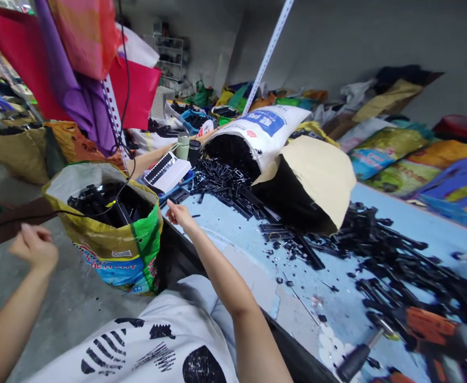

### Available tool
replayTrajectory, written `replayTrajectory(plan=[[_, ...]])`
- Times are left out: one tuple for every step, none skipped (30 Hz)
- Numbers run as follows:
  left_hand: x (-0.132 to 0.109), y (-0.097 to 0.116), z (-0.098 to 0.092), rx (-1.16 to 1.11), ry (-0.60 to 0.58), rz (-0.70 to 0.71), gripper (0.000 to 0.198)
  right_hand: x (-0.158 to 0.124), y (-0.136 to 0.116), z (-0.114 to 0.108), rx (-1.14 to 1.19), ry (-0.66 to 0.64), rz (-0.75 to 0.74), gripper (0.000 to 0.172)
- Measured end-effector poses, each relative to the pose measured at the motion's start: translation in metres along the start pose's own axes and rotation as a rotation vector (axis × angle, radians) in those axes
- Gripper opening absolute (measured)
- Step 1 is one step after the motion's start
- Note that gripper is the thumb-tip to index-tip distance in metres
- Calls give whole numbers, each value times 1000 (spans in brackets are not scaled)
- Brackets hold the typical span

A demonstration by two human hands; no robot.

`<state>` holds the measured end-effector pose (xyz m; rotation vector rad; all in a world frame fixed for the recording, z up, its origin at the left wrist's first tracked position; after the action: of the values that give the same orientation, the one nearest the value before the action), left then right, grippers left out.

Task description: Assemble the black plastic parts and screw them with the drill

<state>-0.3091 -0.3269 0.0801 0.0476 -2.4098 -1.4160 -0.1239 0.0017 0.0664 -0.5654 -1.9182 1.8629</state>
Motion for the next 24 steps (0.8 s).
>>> replayTrajectory(plan=[[-31,-5,-2,-58,-2,178,46,-10,7,-10,-21,8,1,55],[-63,-7,2,-91,-110,370,43,-20,14,-22,-43,29,3,53],[-96,-6,9,-116,-296,554,39,-31,21,-33,-60,52,6,52],[-129,-1,20,-115,-509,691,34,-43,28,-44,-74,74,12,51],[-159,8,36,-83,-703,798,30,-56,35,-55,-84,97,19,51],[-185,20,54,-35,-810,848,27,-69,42,-65,-92,117,25,51],[-206,36,77,12,-858,846,25,-83,48,-75,-102,134,30,51],[-222,55,103,53,-874,801,25,-97,54,-84,-112,150,34,51],[-234,76,133,79,-874,745,24,-113,60,-92,-122,165,38,52],[-242,99,164,100,-855,696,23,-129,65,-100,-133,184,44,52],[-247,122,197,121,-836,665,26,-146,71,-108,-148,210,49,52],[-249,143,230,160,-820,642,33,-164,76,-116,-167,242,55,52],[-248,163,262,223,-797,601,41,-182,80,-124,-190,280,62,52],[-246,179,291,301,-776,542,47,-200,84,-132,-216,323,72,52],[-244,193,318,323,-770,511,50,-219,88,-139,-241,369,82,52],[-241,204,341,337,-765,488,51,-237,91,-145,-265,419,92,52],[-238,211,361,356,-758,460,53,-254,94,-150,-285,470,101,51],[-236,215,378,369,-752,439,54,-270,96,-154,-303,524,108,51],[-236,216,391,386,-746,419,56,-285,98,-157,-321,583,114,50],[-237,215,401,405,-741,407,58,-297,100,-159,-339,643,120,50],[-240,212,408,423,-742,407,59,-307,102,-160,-355,704,128,49],[-246,208,414,437,-751,420,58,-314,103,-161,-369,759,135,49],[-253,204,418,450,-768,446,56,-317,103,-162,-380,798,141,48],[-261,199,420,460,-791,482,53,-316,101,-164,-393,809,140,48]])
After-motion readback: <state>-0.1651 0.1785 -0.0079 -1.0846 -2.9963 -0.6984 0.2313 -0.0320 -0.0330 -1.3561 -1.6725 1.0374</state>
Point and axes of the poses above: each hand's wrist, its own x-axis towards the middle knuckle, its own z-axis out of the palm, y = z × x, the point moved 2 cm from there along x, towards the middle knuckle, and after that the axes turned 13 degrees about -z, right-handed, at the moved point
